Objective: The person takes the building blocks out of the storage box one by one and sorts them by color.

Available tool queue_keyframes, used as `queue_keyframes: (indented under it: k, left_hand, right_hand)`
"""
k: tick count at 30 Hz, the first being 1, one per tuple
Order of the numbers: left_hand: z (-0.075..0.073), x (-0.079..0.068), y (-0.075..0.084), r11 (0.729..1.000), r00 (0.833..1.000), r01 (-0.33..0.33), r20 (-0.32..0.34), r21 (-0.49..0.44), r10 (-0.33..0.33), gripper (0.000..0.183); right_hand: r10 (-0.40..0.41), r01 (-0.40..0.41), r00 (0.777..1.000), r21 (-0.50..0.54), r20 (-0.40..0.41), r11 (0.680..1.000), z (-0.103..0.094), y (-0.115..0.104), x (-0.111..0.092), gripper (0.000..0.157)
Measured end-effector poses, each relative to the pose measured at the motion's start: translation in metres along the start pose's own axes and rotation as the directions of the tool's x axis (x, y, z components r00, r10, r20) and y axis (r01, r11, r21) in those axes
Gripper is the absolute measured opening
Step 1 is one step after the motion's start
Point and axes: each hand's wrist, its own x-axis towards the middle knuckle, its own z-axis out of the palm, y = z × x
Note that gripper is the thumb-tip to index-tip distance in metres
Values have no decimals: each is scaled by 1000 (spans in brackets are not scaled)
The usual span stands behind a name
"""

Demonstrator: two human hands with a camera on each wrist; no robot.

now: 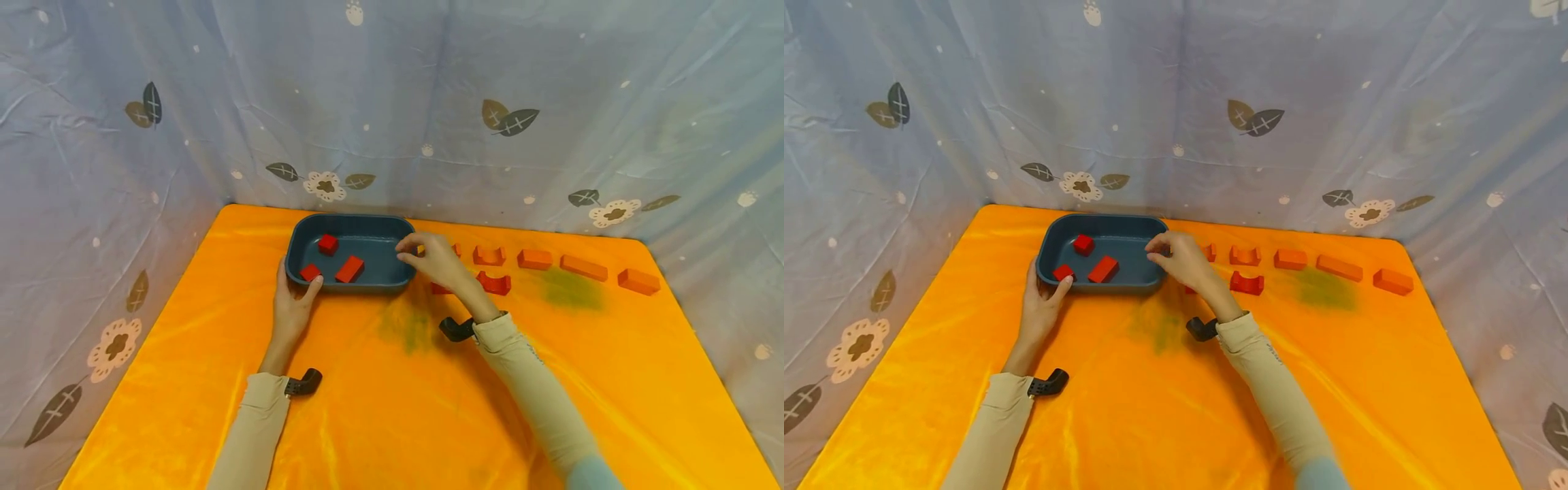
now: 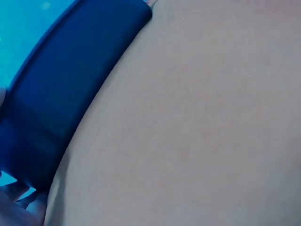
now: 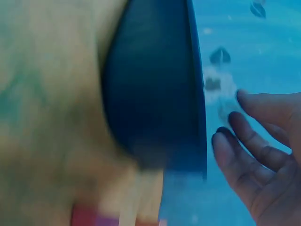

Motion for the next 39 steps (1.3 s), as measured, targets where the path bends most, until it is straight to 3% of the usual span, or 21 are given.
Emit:
queue_keyframes:
  k: [5,10,13,18,26,30,35,39]
  left_hand:
    - [3,1,-2,999,999,-33,15,-9,33,84]
    - [2,0,-6,996,997,-76,-1,-48,76,81]
    - [0,-2,-7,996,997,-72,0,-50,72,82]
    - [2,0,-4,998,999,-52,9,-37,52,85]
    - [1,0,-3,998,999,-48,-7,-27,48,84]
    - [1,0,-4,996,997,-78,-13,-45,77,83]
    - [1,2,-8,991,994,-114,-4,-70,114,81]
    - [3,0,-7,993,995,-97,-2,-62,97,82]
  right_hand:
    - [-27,45,986,-104,164,994,30,-13,24,25]
    - [-45,137,925,-222,376,966,60,-15,49,42]
    - [-24,134,899,-224,437,965,70,-13,57,48]
    - [-3,114,908,-242,418,964,71,-8,60,47]
    - [-63,138,922,-171,382,975,68,-10,55,34]
    - [-84,130,948,-131,307,983,62,-15,51,27]
    - [-28,54,979,-126,201,991,56,-17,45,29]
    - [24,-13,994,-104,109,994,48,-17,38,28]
